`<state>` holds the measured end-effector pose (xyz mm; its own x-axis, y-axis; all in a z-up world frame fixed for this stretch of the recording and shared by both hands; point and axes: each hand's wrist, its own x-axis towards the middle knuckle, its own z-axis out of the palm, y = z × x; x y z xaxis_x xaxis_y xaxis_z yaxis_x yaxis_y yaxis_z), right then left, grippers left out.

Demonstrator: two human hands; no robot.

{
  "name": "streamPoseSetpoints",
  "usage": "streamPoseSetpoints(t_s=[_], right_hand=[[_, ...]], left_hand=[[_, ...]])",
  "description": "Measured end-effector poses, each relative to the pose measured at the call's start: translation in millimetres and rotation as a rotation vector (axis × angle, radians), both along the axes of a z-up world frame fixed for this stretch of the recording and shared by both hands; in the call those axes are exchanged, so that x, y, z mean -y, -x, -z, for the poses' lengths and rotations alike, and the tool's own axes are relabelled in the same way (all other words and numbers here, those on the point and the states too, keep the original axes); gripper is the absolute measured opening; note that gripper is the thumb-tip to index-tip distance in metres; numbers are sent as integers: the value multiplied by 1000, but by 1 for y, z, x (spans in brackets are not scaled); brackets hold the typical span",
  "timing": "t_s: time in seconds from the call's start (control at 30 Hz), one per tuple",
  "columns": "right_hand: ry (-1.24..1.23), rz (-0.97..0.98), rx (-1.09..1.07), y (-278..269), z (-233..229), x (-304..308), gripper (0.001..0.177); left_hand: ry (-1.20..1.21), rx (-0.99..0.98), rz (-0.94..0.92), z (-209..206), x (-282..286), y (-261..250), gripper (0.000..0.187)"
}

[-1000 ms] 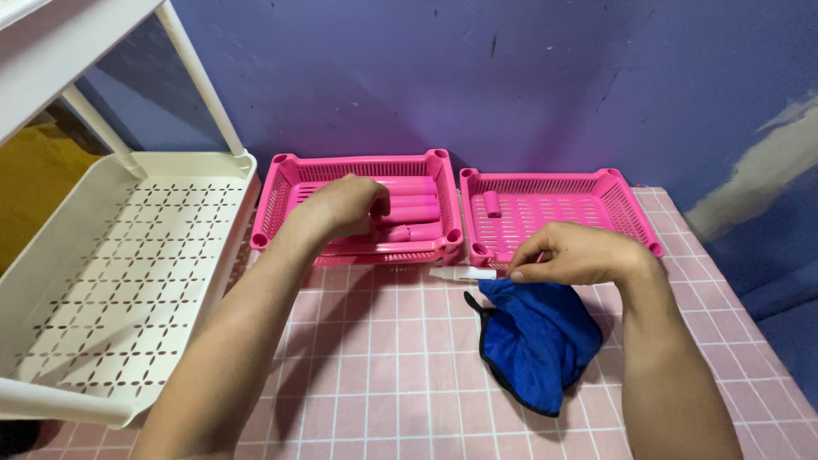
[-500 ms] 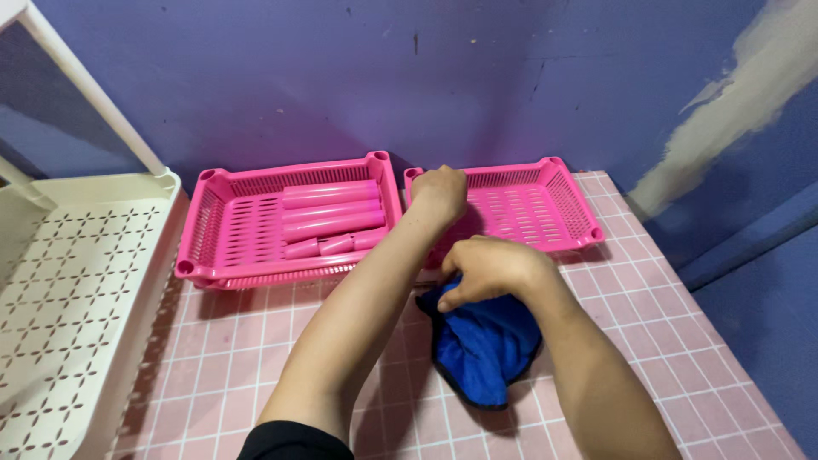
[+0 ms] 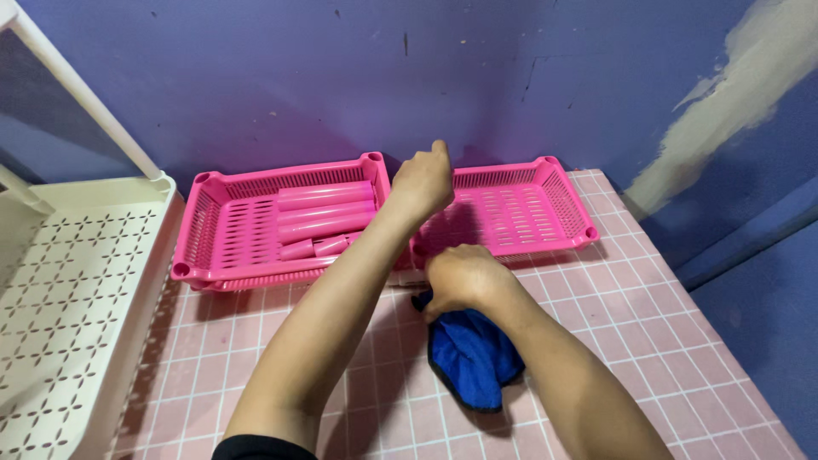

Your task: The person wipes pink plastic tubes with a blue cloth, then inserts them into holes on two pink plastic trays to form legs. The person continues inserting additional tubes into the trays, building a small stand-like structure.

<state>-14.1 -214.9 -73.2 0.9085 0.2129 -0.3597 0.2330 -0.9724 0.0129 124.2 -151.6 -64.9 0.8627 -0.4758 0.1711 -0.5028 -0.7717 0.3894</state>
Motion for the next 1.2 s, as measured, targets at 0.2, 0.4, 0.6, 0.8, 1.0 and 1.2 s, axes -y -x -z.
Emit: streamPoseSetpoints(t_s=[0.2,0.4,0.6,0.8,1.0,1.2], right_hand=[[-344,-168,-44,-5,-20,24,33],[-1120,3,138,22,-68,40,17],[-1032,-254,971,40,-70,-8,24],[-763,-398,1117,50,-75,-22,31],[-794,-392,1069,55,-83,-18,34],[-809,-370,1184,56,-87,-21,32]], left_hand=[[428,-245,136,-42,-87,50,58],[869,-463,292,-46,-149,85,56],[1075,-600,495,-41,-162,97,60],[1115,-551,514,-41,-155,103,58],[1085,-517,469,-41,-151,108,59],[1115,-534,519,-40,-147,108,60]])
